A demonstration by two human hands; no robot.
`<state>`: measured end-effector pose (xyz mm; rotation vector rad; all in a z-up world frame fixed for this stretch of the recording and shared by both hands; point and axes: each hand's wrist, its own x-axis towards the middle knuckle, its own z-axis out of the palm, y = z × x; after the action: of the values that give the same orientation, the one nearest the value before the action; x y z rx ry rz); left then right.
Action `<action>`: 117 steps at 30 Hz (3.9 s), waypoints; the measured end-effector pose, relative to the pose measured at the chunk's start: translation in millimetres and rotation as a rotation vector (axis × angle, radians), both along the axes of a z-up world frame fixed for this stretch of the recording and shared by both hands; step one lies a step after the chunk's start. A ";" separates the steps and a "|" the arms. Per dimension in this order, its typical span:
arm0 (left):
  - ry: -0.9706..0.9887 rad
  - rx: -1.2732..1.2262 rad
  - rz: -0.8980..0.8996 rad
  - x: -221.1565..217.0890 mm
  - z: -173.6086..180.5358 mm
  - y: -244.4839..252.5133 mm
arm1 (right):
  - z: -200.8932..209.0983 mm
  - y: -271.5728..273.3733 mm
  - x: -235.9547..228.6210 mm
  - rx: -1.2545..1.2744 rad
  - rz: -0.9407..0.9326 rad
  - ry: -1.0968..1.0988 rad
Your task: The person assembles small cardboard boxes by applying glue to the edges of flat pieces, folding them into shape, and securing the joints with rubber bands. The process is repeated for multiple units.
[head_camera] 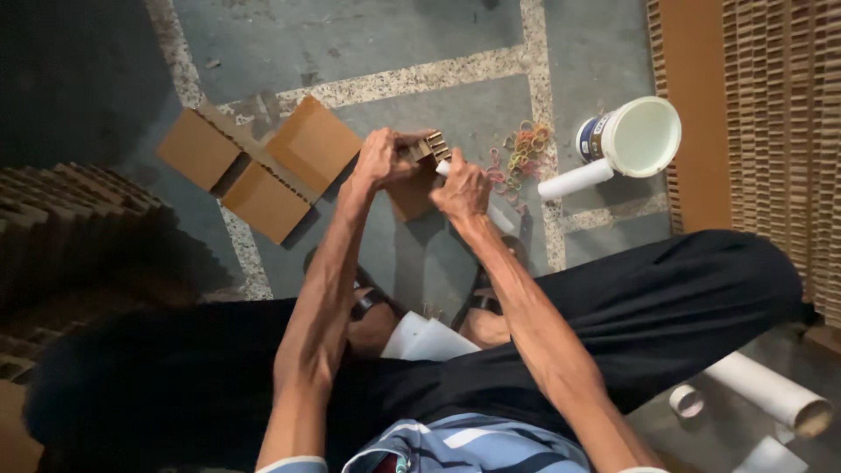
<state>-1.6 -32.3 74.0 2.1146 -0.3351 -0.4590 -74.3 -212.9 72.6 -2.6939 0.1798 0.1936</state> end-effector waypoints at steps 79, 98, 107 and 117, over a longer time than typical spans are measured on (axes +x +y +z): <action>-0.174 0.195 0.185 -31.7 -27.7 -53.0 | -3.5 -30.5 3.0 0.994 -0.486 0.158; -0.297 0.218 0.175 -31.1 -37.5 -54.8 | 47.7 -35.0 12.6 1.766 -0.380 0.100; -0.286 0.215 0.207 -33.1 -44.4 -55.3 | 65.0 -48.4 -26.6 0.649 -0.231 0.085; -0.324 0.176 0.230 -29.7 -38.5 -56.3 | -10.1 -9.0 -7.4 0.231 0.171 -0.383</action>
<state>-31.3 -88.6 35.5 2.3682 -0.2363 -0.0094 -81.7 -221.9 62.5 -2.4574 -0.1788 -0.2380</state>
